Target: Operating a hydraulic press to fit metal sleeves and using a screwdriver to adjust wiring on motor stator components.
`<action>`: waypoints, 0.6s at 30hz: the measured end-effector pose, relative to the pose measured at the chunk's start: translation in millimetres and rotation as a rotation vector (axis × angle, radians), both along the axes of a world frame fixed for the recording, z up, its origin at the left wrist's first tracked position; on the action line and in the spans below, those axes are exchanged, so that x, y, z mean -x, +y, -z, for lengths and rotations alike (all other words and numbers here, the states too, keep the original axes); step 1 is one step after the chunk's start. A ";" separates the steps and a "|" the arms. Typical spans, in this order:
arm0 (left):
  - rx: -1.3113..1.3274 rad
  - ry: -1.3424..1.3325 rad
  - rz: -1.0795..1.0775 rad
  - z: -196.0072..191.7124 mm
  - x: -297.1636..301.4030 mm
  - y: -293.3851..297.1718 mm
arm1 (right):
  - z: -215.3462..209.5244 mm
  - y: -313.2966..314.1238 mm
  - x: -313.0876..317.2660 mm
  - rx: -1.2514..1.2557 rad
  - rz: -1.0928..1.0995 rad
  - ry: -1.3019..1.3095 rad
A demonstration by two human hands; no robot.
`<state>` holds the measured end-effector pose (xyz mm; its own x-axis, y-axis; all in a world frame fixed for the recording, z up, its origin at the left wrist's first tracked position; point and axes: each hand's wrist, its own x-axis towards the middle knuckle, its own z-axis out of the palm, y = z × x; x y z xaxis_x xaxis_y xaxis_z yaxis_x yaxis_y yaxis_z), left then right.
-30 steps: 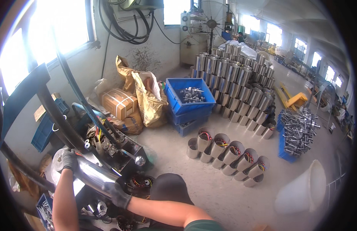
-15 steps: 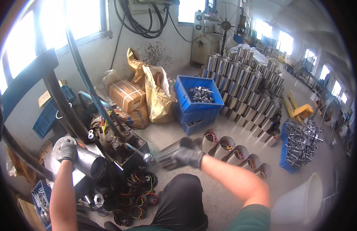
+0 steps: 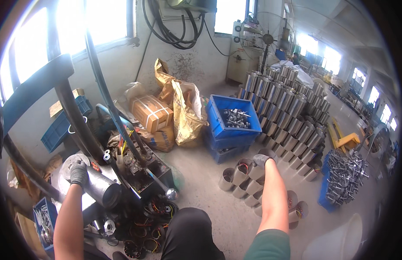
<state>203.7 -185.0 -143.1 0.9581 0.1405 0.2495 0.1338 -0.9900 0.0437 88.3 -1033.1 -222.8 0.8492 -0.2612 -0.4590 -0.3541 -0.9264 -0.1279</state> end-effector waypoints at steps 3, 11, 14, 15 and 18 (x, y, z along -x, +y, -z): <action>-0.026 -0.039 0.002 2.0 1.0 5.7 | -29.8 36.4 5.3 -0.008 0.292 -0.105; 0.094 -0.177 0.085 47.6 -15.1 46.1 | -41.5 60.8 -0.5 0.229 0.339 -0.227; -0.523 -0.011 0.111 40.0 -13.5 29.4 | -50.0 77.2 8.1 0.451 0.181 -0.274; -0.445 -0.017 0.051 35.0 -9.4 23.2 | -65.6 99.5 12.2 0.511 0.171 -0.307; 0.135 0.019 -0.030 26.7 -5.0 17.7 | -86.8 175.4 26.7 0.412 -0.042 -0.465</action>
